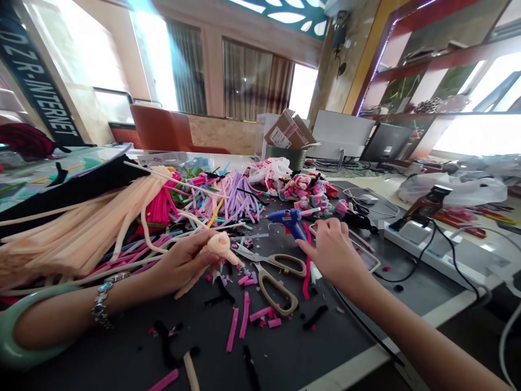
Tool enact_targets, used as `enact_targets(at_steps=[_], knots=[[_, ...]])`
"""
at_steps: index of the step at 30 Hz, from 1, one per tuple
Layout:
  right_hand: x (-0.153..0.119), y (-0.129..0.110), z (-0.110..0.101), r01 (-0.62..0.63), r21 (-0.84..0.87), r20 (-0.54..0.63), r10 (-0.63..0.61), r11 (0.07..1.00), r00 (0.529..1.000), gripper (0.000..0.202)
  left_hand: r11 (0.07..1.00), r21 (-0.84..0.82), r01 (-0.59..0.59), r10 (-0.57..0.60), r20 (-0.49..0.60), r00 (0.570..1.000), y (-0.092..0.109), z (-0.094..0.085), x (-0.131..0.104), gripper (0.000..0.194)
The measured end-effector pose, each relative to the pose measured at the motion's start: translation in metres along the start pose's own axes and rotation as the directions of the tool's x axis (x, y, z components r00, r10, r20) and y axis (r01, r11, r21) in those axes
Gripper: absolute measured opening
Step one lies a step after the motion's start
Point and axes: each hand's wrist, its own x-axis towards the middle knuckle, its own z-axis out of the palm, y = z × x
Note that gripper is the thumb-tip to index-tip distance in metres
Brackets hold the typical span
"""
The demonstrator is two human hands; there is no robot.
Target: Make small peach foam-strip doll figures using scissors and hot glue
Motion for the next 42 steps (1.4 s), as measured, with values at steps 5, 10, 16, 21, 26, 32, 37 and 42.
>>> enact_targets(at_steps=[5, 10, 16, 21, 26, 32, 37, 42], knots=[[-0.024, -0.043, -0.039, 0.353, 0.242, -0.101, -0.338, 0.904, 0.936, 0.016, 0.999, 0.028, -0.04, 0.038, 0.059, 0.998, 0.002, 0.002, -0.004, 0.029], [-0.027, -0.089, -0.049, 0.493, 0.548, -0.22, -0.452, 0.675, 0.864, 0.007, 0.981, 0.121, -0.154, 0.138, 0.128, 0.982, 0.008, 0.003, -0.007, 0.021], [-0.025, -0.097, -0.044, 0.431, 0.706, -0.145, -0.481, 0.563, 0.865, 0.006, 0.973, 0.115, -0.202, 0.184, 0.15, 0.971, 0.007, 0.003, -0.007, 0.018], [-0.028, -0.096, -0.04, 0.491, 0.689, -0.218, -0.494, 0.534, 0.842, 0.007, 0.983, 0.054, -0.175, 0.163, 0.177, 0.971, 0.007, 0.003, -0.009, 0.021], [-0.028, -0.097, -0.034, 0.625, 0.621, -0.353, -0.544, 0.472, 0.761, 0.007, 0.983, 0.042, -0.18, 0.171, 0.169, 0.971, 0.007, 0.003, -0.009, 0.021], [-0.027, -0.097, -0.028, 0.733, 0.527, -0.44, -0.6, 0.429, 0.668, 0.008, 0.982, 0.065, -0.18, 0.167, 0.172, 0.971, 0.007, 0.003, -0.009, 0.018], [-0.026, -0.097, -0.024, 0.765, 0.483, -0.463, -0.617, 0.426, 0.636, 0.008, 0.98, 0.107, -0.17, 0.147, 0.193, 0.97, 0.01, 0.003, -0.009, 0.018], [-0.026, -0.098, -0.02, 0.776, 0.47, -0.482, -0.613, 0.421, 0.625, 0.007, 0.978, 0.135, -0.157, 0.129, 0.193, 0.973, 0.011, 0.004, -0.008, 0.027]])
